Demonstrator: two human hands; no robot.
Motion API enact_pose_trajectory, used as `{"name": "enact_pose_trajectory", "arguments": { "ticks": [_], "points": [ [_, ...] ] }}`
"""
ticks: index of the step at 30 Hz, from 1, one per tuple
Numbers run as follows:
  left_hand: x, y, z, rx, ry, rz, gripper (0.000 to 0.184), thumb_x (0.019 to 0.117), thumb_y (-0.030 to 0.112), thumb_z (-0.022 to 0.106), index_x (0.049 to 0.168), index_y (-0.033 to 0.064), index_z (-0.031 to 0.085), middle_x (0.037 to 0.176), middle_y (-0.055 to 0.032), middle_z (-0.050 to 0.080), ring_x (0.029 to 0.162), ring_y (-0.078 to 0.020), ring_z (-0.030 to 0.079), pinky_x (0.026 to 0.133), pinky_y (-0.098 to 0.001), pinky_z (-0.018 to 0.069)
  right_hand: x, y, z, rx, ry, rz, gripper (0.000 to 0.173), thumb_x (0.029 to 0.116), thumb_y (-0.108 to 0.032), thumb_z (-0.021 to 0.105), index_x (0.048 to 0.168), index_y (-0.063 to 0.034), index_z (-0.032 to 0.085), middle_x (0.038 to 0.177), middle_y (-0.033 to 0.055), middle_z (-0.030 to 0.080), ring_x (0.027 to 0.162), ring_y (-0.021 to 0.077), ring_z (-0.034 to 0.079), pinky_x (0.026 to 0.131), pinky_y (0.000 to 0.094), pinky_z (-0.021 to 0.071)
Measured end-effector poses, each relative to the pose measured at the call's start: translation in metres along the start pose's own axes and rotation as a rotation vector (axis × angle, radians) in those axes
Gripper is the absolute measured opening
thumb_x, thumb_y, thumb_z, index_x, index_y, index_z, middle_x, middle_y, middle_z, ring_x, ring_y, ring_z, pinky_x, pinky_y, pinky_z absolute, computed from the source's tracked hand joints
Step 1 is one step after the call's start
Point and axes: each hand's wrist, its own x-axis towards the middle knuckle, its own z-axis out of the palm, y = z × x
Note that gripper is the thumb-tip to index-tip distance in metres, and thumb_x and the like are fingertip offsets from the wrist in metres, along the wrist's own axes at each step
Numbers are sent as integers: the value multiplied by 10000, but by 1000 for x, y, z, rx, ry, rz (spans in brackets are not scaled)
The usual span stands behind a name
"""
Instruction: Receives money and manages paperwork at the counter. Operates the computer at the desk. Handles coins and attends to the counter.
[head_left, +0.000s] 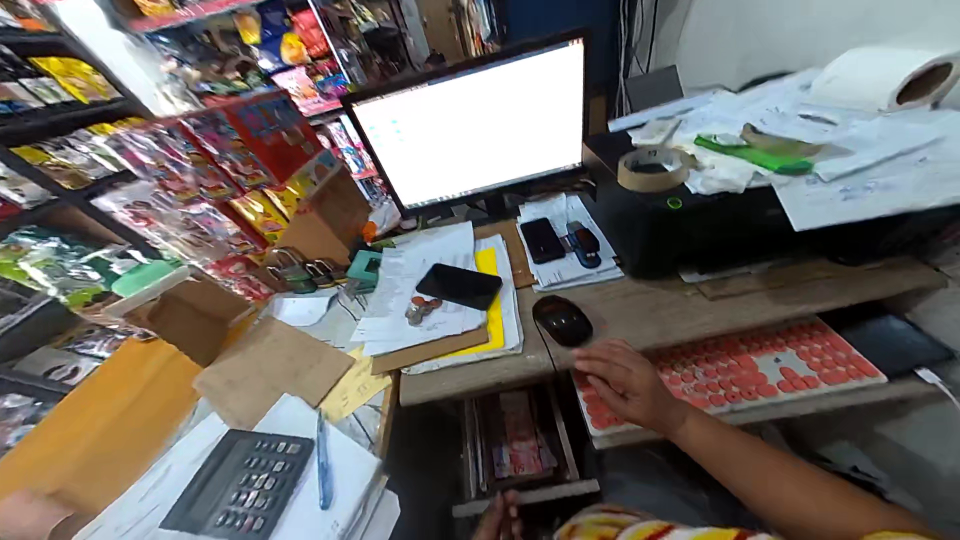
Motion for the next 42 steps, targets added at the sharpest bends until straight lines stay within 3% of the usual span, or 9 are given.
{"name": "enact_pose_trajectory", "arguments": {
  "ticks": [2,4,6,10,18,25,30,36,42],
  "points": [
    [-1,2,4,59,-87,-5,417,1133,277,245,1030,86,600,624,81,566,441,21,480,417,-116,414,-37,-8,-18,-29,-109,11,292,1051,-217,470,1064,-90,733,1143,103,750,1085,223,684,1023,357,474],
    [-3,7,8,19,-137,-17,479,1132,314,212,993,106,621,530,98,499,379,22,417,376,-125,366,-75,-19,-41,-165,-275,198,350,1018,-267,493,1149,-69,750,1251,171,712,1182,362,665,1039,544,474],
    [-4,12,15,-43,-119,-14,531,1128,332,194,944,127,648,483,112,484,371,16,435,386,-134,383,-107,-25,-63,-248,-468,451,437,1023,-318,510,1307,-35,682,1418,262,586,1335,504,524,1097,701,359],
    [-3,16,28,-59,-20,-36,531,1128,359,196,913,158,638,540,108,547,454,-7,552,474,-156,504,-141,-31,-89,-366,-589,676,526,1025,-346,534,1442,-30,574,1588,263,396,1488,524,295,1152,767,155],
    [-9,17,40,8,26,-28,407,1130,230,271,1069,84,645,854,13,720,707,-56,699,607,-190,587,-123,-15,-65,-400,-489,575,450,1009,-330,513,1364,-97,659,1545,240,466,1465,534,330,1133,780,178],
    [-17,17,27,30,-174,-19,539,1126,329,144,1052,135,641,491,120,474,351,37,398,353,-112,350,-102,-4,-38,-309,-466,618,320,984,-155,541,1219,-107,753,1467,241,548,1445,555,347,1126,803,150],
    [-13,15,28,-78,-132,-30,677,1114,414,117,888,155,700,477,99,525,390,-3,503,417,-155,456,-98,14,-73,-429,-351,753,348,988,-94,485,1221,-55,740,1467,273,537,1442,572,339,1134,787,164],
    [-14,16,37,-36,-129,-60,592,1125,333,129,945,143,660,523,94,556,416,10,516,417,-132,444,-91,27,-103,-474,-451,918,361,1023,-97,450,1250,-39,725,1517,296,468,1495,568,218,1150,788,50],
    [-16,18,44,57,21,-62,479,1136,277,222,1033,121,663,973,3,774,826,-80,747,658,-210,611,-110,2,-95,-376,-357,618,363,978,-116,428,1132,-39,747,1463,224,562,1427,512,410,1126,770,197]
  ]
}}
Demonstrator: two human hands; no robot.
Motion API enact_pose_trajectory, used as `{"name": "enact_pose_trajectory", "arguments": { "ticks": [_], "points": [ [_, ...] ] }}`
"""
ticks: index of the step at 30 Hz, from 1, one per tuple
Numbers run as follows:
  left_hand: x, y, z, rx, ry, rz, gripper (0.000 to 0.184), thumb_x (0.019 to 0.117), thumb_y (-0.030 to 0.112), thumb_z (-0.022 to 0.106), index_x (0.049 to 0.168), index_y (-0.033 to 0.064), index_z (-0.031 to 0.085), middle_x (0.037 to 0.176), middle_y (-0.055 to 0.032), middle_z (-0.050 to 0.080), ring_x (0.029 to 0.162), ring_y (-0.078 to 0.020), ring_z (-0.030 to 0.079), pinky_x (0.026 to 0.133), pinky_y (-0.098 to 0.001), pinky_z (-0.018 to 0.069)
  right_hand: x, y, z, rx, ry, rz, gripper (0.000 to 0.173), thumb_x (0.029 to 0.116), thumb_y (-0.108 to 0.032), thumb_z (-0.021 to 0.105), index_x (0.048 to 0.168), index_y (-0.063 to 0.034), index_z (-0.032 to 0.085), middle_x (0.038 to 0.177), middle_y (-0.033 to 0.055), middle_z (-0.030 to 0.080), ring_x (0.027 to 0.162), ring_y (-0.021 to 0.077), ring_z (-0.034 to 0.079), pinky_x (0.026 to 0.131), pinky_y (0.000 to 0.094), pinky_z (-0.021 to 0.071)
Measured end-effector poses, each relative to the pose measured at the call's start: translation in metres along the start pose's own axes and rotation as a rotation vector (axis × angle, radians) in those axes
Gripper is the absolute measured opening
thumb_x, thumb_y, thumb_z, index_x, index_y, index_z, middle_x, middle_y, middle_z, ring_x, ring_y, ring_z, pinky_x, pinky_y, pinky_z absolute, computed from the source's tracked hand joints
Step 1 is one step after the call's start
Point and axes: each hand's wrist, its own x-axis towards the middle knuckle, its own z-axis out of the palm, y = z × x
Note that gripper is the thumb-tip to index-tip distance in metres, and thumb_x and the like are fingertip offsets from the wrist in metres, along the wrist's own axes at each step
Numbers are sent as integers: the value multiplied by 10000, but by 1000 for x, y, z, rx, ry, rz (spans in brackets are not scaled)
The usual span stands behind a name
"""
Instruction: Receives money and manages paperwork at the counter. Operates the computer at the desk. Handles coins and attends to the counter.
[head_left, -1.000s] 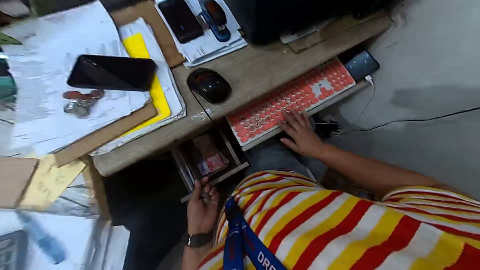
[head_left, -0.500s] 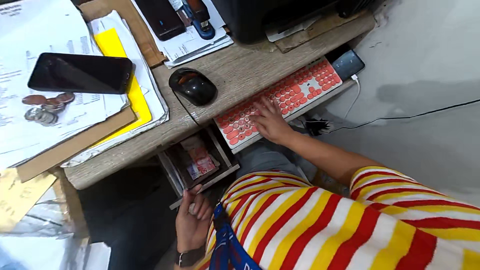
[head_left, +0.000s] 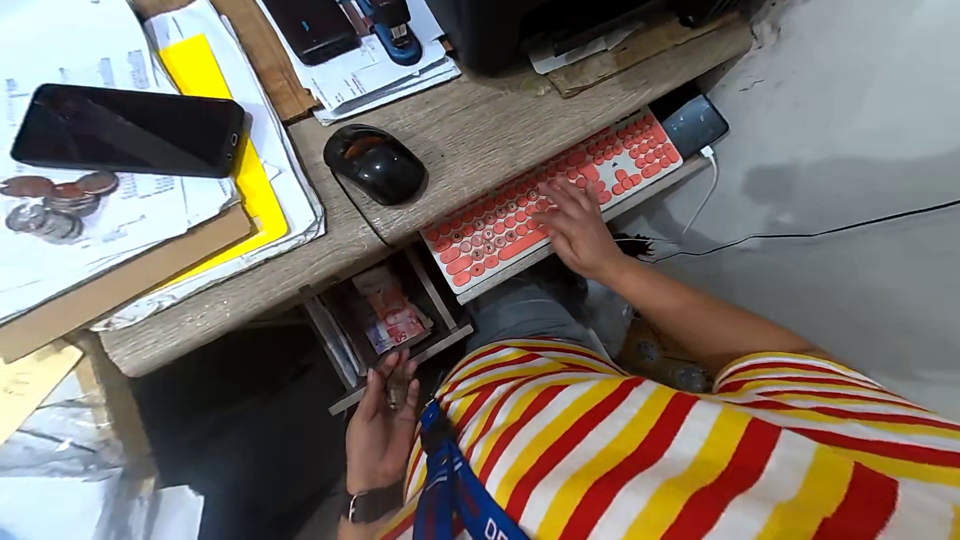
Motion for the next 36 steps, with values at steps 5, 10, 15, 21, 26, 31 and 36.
{"name": "enact_pose_trajectory", "arguments": {
  "ticks": [5,10,15,21,26,31,36],
  "points": [
    [3,-5,-11,-9,-52,18,521,1135,310,183,967,128,642,661,75,639,481,7,568,432,-127,473,-24,-5,17,12,-36,-57,339,928,-82,499,1102,-80,790,1461,194,575,1420,490,432,1125,778,197],
    [3,-4,-14,-95,-157,67,656,1113,427,104,883,167,661,460,120,477,335,28,411,339,-125,353,-10,-17,14,30,1,-58,338,907,-62,487,1053,-61,792,1452,199,582,1423,487,429,1132,770,187],
    [0,-6,-15,-111,-157,90,642,1116,415,114,820,178,632,448,115,465,335,18,413,353,-132,360,-5,-16,19,73,43,-129,301,906,-67,474,907,-40,774,1385,191,636,1376,477,491,1137,749,205],
    [1,-7,-16,-105,-113,87,602,1124,372,138,867,160,639,499,112,520,397,12,486,405,-136,425,-2,-2,21,59,49,-114,324,947,-138,442,911,-35,747,1360,198,650,1358,476,509,1124,735,229],
    [2,-4,-12,-14,-114,59,495,1133,251,178,980,97,623,636,79,591,443,18,504,418,-111,437,24,-29,39,33,-78,-93,400,948,-132,485,1266,-99,726,1411,241,592,1389,551,429,1113,801,181],
    [-7,-6,-18,-80,-181,77,558,1124,323,135,944,139,630,490,119,487,364,35,422,371,-117,372,33,-47,46,32,-253,-30,380,1017,-217,490,1327,-142,697,1426,235,578,1401,530,418,1146,779,162],
    [-2,-1,-17,-114,-63,26,513,1130,325,201,925,131,629,607,48,642,541,-62,645,546,-207,555,55,-66,31,108,-269,-3,334,987,-136,518,1213,-60,752,1328,268,634,1309,544,502,1105,749,279]
  ]
}}
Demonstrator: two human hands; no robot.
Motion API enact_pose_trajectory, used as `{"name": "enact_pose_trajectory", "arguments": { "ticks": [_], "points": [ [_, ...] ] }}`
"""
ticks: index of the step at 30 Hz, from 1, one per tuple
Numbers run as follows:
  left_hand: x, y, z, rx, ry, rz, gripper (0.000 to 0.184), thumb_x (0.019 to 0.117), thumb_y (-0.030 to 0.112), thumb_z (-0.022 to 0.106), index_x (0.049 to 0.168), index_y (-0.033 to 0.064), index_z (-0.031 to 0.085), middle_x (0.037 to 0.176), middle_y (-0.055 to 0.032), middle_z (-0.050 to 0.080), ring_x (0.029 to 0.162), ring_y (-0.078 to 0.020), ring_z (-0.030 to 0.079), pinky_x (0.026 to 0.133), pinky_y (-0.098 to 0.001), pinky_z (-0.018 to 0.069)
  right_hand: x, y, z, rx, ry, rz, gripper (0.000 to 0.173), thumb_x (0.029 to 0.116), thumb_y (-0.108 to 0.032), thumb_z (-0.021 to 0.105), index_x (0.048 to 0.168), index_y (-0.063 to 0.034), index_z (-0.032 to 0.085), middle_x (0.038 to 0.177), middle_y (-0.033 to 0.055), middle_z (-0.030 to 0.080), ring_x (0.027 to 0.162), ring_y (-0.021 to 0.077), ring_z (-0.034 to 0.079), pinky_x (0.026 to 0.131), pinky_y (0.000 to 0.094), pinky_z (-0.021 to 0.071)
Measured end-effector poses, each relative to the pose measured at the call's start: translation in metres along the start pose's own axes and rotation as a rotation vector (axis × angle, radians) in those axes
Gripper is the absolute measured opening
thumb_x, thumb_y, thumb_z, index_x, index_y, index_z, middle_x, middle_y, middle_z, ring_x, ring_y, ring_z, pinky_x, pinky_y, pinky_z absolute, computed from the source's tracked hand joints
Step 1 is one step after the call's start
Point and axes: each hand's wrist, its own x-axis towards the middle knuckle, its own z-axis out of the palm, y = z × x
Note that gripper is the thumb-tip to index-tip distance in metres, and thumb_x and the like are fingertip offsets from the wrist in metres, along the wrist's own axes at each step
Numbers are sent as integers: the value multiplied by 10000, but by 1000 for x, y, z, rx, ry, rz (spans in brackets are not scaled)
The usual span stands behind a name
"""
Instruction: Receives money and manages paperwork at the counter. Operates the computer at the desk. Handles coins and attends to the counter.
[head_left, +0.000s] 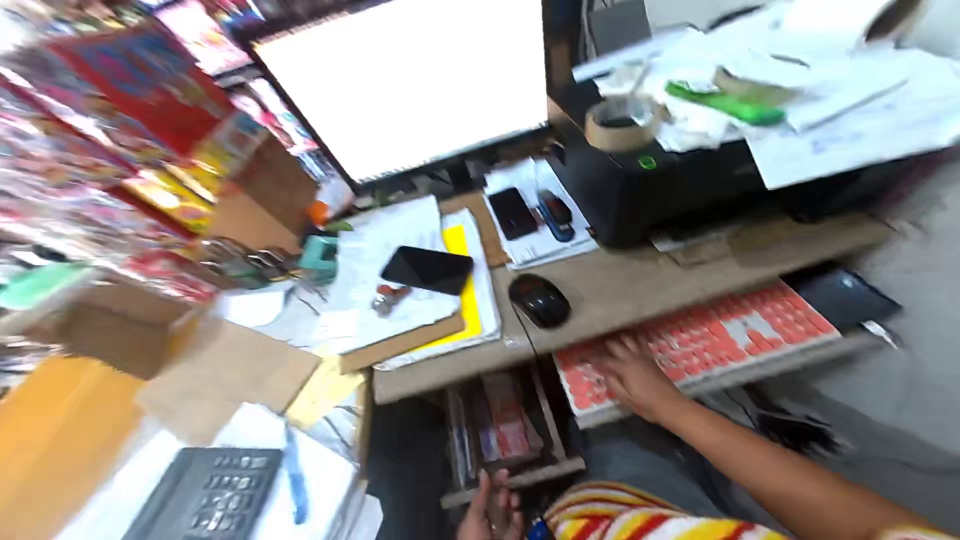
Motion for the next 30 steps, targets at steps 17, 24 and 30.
{"name": "enact_pose_trajectory", "arguments": {
  "ticks": [17,24,30],
  "points": [
    [-11,26,40,-291,-246,62,681,1082,526,82,926,170,641,802,14,753,754,-101,735,699,-289,615,13,-141,28,307,-370,-636,336,940,-167,723,1177,70,708,1203,260,697,1181,425,646,1086,533,446],
    [-12,34,41,-274,-218,105,720,1067,573,67,1129,116,620,928,-3,762,873,-131,741,782,-324,615,12,-149,39,268,-353,-585,253,995,-5,565,1198,78,690,1214,269,686,1197,430,637,1056,510,482],
    [-14,42,48,-294,-175,168,705,1068,561,51,1084,98,582,868,-15,739,810,-147,732,761,-315,610,26,-144,36,492,-243,-488,226,972,60,565,1130,76,726,1174,267,698,1157,394,663,1037,460,510]
  ]
}}
